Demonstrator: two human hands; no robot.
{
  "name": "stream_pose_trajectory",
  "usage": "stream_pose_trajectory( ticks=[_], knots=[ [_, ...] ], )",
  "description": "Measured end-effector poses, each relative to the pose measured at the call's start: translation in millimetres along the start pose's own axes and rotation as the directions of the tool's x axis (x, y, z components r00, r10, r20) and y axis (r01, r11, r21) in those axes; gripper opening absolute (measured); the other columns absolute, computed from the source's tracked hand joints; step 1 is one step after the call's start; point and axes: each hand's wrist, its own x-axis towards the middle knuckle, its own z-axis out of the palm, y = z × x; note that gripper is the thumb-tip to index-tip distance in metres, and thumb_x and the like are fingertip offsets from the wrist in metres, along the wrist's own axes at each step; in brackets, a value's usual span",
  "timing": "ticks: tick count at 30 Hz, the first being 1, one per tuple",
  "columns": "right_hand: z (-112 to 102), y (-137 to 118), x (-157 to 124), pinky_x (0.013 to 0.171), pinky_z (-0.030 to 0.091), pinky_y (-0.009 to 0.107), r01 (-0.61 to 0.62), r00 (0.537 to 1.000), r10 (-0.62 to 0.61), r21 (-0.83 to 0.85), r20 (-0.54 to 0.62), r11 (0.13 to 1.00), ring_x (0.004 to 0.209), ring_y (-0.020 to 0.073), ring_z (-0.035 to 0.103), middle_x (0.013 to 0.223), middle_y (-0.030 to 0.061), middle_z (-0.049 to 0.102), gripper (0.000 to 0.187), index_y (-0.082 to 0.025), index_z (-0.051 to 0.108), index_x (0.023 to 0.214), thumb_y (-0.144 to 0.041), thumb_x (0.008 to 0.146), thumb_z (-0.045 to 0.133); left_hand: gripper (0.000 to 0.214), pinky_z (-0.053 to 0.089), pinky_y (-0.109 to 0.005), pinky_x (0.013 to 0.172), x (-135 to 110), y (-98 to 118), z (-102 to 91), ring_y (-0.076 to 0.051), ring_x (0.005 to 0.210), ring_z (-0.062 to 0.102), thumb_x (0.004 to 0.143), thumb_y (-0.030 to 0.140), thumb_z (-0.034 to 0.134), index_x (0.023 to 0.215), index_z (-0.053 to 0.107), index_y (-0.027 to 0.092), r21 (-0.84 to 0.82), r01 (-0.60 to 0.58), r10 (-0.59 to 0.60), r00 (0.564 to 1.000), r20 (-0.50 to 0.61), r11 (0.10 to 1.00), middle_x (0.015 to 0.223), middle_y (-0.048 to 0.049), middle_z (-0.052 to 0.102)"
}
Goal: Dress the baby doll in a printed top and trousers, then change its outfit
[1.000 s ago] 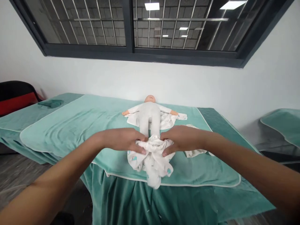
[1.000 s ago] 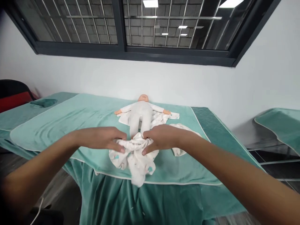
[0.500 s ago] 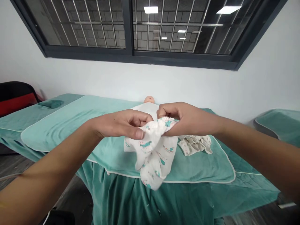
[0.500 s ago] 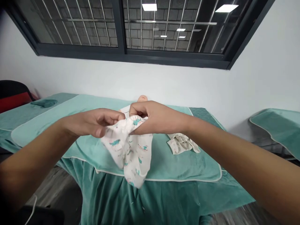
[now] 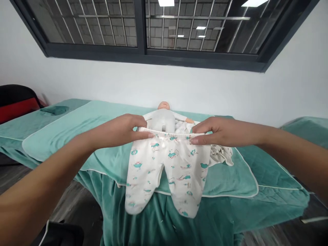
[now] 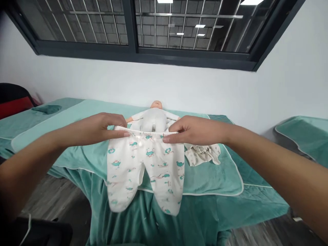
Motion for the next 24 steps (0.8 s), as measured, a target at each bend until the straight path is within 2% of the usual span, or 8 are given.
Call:
stream_pose_trajectory(
  ticks=[3, 6, 9, 12, 15, 18, 20, 24],
  knots=[
    [15.2, 9.3, 8.0, 0.062, 0.041, 0.028, -0.036, 0.999, 0.040, 0.212, -0.016, 0.977, 0.064, 0.0133, 0.051, 0.067, -0.0015, 0.055, 0.045, -0.020, 0.064, 0.067, -0.060, 0.087, 0.065, 0.041, 0.040, -0.025, 0.059, 6.8, -6.8, 21.0, -0.014, 0.064, 0.054, 0.086, 0.058, 0.062, 0.073, 0.063, 0.019, -0.189, 0.125, -0.161, 0.969, -0.185, 0.974, 0.069, -0.0003, 0.059],
    [37.5, 7.3, 31.2, 0.074, 0.048, 0.031, 0.147, 0.977, -0.054, 0.474, -0.205, 0.868, 0.080, 0.0174, 0.059, 0.079, 0.0017, 0.063, 0.041, -0.021, 0.067, 0.077, -0.060, 0.090, 0.061, 0.044, 0.050, -0.031, 0.074, 15.5, -6.2, 50.7, -0.020, 0.082, 0.063, 0.088, 0.062, 0.057, 0.105, 0.064, 0.022, -0.537, -0.040, -0.179, 0.920, -0.348, 0.843, 0.088, -0.0040, 0.067],
    [58.1, 8.5, 72.7, 0.088, 0.050, 0.035, 0.383, 0.897, -0.130, 0.597, -0.421, 0.705, 0.094, 0.0197, 0.062, 0.095, 0.0038, 0.067, 0.036, -0.023, 0.066, 0.091, -0.058, 0.091, 0.060, 0.064, 0.052, -0.039, 0.088, 21.0, -11.9, 87.1, -0.027, 0.104, 0.065, 0.081, 0.063, 0.065, 0.132, 0.053, 0.027, -0.689, -0.110, -0.195, 0.916, -0.349, 0.717, 0.112, -0.0073, 0.069],
    [74.2, 25.2, 124.7, 0.098, 0.049, 0.038, 0.469, 0.833, -0.115, 0.580, -0.541, 0.666, 0.102, 0.0194, 0.060, 0.099, 0.0018, 0.065, 0.029, -0.024, 0.060, 0.087, -0.052, 0.093, 0.058, 0.057, 0.053, -0.039, 0.089, 20.2, -35.1, 122.7, -0.031, 0.107, 0.065, 0.075, 0.051, 0.075, 0.123, 0.062, 0.023, -0.686, 0.081, -0.344, 0.904, -0.256, 0.723, 0.112, -0.0069, 0.071],
    [90.2, 53.8, 172.8, 0.100, 0.048, 0.037, 0.422, 0.829, -0.097, 0.504, -0.550, 0.754, 0.104, 0.0187, 0.060, 0.099, 0.0001, 0.064, 0.024, -0.024, 0.055, 0.084, -0.045, 0.096, 0.053, 0.039, 0.053, -0.038, 0.082, 14.5, -71.3, 144.2, -0.028, 0.095, 0.067, 0.080, 0.047, 0.069, 0.107, 0.067, 0.018, -0.741, 0.218, -0.549, 0.802, -0.234, 0.634, 0.098, -0.0061, 0.072],
    [106.5, 82.4, 207.4, 0.102, 0.047, 0.037, 0.291, 0.892, -0.028, 0.527, -0.451, 0.799, 0.114, 0.0206, 0.060, 0.116, 0.0041, 0.065, 0.016, -0.023, 0.055, 0.100, -0.038, 0.094, 0.055, 0.037, 0.051, -0.032, 0.070, 10.5, -102.4, 144.0, -0.021, 0.078, 0.065, 0.079, 0.046, 0.069, 0.104, 0.065, 0.018, -0.768, 0.214, -0.695, 0.614, -0.376, 0.604, 0.089, -0.0029, 0.070],
    [113.9, 98.5, 223.0, 0.103, 0.047, 0.039, 0.139, 0.919, 0.097, 0.544, -0.382, 0.827, 0.119, 0.0236, 0.060, 0.128, 0.0107, 0.062, 0.031, -0.020, 0.052, 0.116, -0.038, 0.091, 0.059, 0.043, 0.051, -0.029, 0.068, 13.3, -114.6, 136.1, -0.019, 0.078, 0.064, 0.077, 0.043, 0.072, 0.112, 0.061, 0.021, -0.727, 0.183, -0.696, 0.510, -0.505, 0.662, 0.095, -0.0026, 0.069],
    [106.6, 128.9, 248.4, 0.108, 0.044, 0.044, 0.007, 0.870, 0.186, 0.388, -0.457, 0.922, 0.126, 0.0273, 0.057, 0.141, 0.0160, 0.055, 0.052, -0.018, 0.047, 0.135, -0.040, 0.089, 0.060, 0.058, 0.055, -0.034, 0.080, 36.8, -129.9, 126.0, -0.020, 0.093, 0.066, 0.082, 0.035, 0.068, 0.134, 0.047, 0.026, -0.629, 0.184, -0.616, 0.527, -0.586, 0.756, 0.111, -0.0049, 0.066]
  ],
)
